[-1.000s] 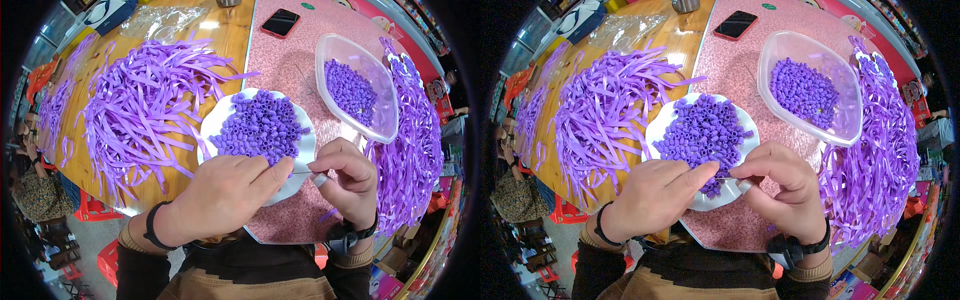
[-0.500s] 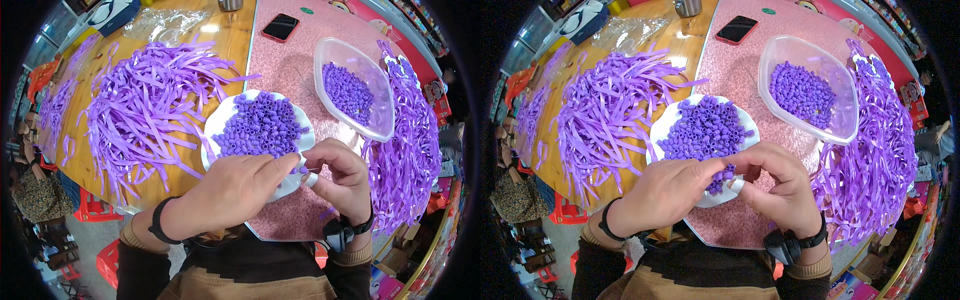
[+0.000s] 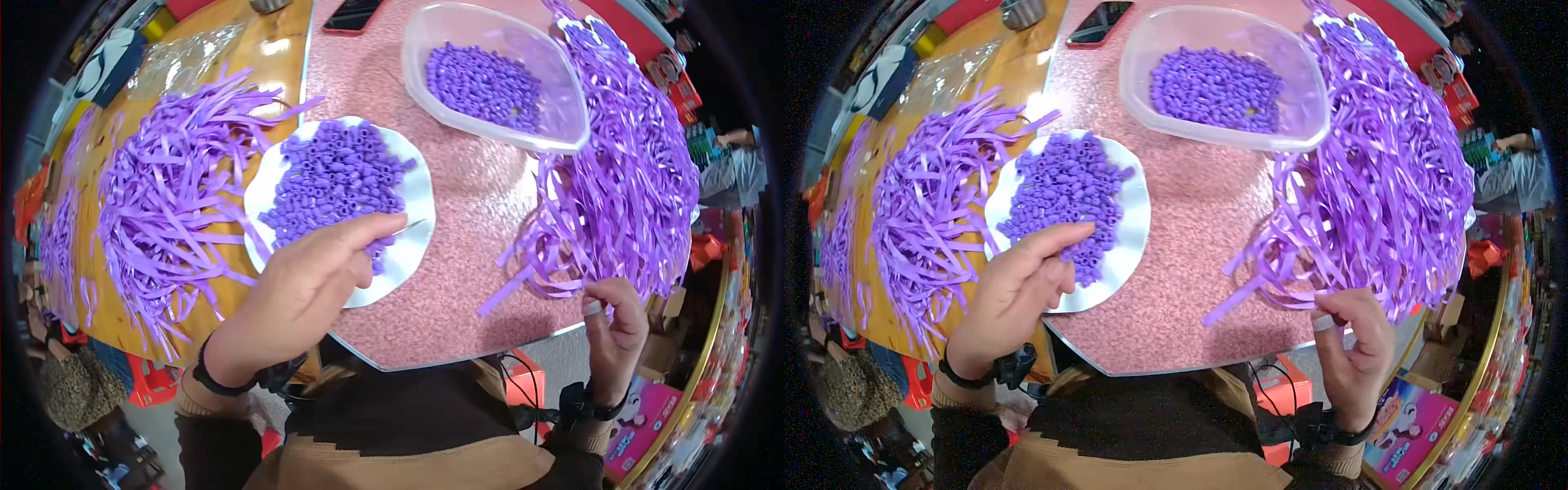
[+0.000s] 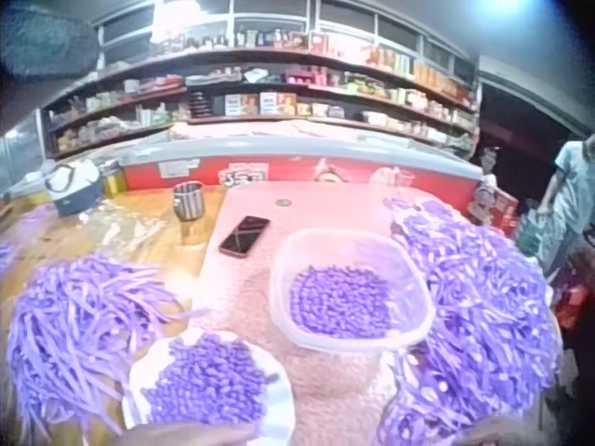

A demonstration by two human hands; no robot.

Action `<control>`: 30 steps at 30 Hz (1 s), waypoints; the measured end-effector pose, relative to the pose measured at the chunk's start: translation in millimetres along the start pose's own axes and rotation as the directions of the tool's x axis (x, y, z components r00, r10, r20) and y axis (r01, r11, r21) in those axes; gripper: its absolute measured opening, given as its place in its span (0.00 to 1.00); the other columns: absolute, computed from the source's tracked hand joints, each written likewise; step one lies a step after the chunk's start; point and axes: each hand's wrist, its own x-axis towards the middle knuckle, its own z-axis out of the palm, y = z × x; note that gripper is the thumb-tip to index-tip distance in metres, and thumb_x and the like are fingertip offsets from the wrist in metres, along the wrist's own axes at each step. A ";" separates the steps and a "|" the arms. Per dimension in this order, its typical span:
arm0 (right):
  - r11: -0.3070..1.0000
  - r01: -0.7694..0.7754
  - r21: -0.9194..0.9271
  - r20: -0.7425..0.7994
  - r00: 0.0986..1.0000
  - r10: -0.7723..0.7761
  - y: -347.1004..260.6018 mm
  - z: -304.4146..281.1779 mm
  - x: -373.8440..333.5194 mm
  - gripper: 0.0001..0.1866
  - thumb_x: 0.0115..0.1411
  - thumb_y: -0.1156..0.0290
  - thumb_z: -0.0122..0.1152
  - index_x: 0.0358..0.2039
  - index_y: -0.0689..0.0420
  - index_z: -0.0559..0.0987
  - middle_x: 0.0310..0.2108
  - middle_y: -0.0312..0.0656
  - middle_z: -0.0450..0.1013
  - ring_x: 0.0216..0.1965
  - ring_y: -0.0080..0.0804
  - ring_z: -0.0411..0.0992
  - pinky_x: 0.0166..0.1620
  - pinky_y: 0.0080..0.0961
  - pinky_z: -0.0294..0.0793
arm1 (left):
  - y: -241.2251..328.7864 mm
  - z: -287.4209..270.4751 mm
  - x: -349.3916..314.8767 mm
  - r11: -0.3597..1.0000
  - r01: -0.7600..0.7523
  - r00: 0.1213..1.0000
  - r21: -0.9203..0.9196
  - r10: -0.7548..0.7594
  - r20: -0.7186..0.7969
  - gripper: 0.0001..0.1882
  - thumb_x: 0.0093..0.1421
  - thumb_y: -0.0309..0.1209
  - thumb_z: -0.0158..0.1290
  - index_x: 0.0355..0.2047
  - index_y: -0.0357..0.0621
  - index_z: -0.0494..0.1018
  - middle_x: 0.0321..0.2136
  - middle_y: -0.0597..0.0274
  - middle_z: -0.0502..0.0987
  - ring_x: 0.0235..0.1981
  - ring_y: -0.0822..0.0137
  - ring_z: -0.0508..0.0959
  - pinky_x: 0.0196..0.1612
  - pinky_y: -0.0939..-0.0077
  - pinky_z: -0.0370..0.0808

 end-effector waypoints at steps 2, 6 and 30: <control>0.992 0.043 -0.119 0.027 0.999 -0.040 17.0 -0.1 -14.5 0.11 0.47 0.85 0.58 0.33 0.62 0.76 0.30 0.42 0.71 0.29 0.28 0.68 0.31 0.20 0.68 | 0.3 5.4 2.4 0.994 0.068 0.998 -0.088 -0.067 0.018 0.20 0.59 0.20 0.41 0.53 0.39 0.65 0.31 0.61 0.72 0.30 0.73 0.71 0.37 0.80 0.69; 0.994 -0.010 -0.110 -0.011 1.000 0.009 14.9 21.5 -23.7 0.14 0.48 0.85 0.56 0.37 0.62 0.77 0.36 0.43 0.71 0.31 0.28 0.67 0.34 0.21 0.66 | 0.3 10.6 3.9 0.972 0.162 0.987 -0.172 -0.155 0.049 0.19 0.59 0.20 0.42 0.51 0.38 0.68 0.33 0.63 0.72 0.32 0.75 0.70 0.37 0.81 0.68; 0.975 0.156 -0.160 0.072 0.987 -0.146 -0.7 50.0 -21.7 0.10 0.47 0.82 0.60 0.33 0.62 0.76 0.30 0.44 0.71 0.26 0.32 0.69 0.26 0.24 0.66 | -3.8 6.0 1.6 0.966 -0.193 0.949 -0.174 0.229 0.217 0.17 0.58 0.33 0.49 0.43 0.37 0.74 0.29 0.60 0.71 0.29 0.69 0.70 0.34 0.76 0.66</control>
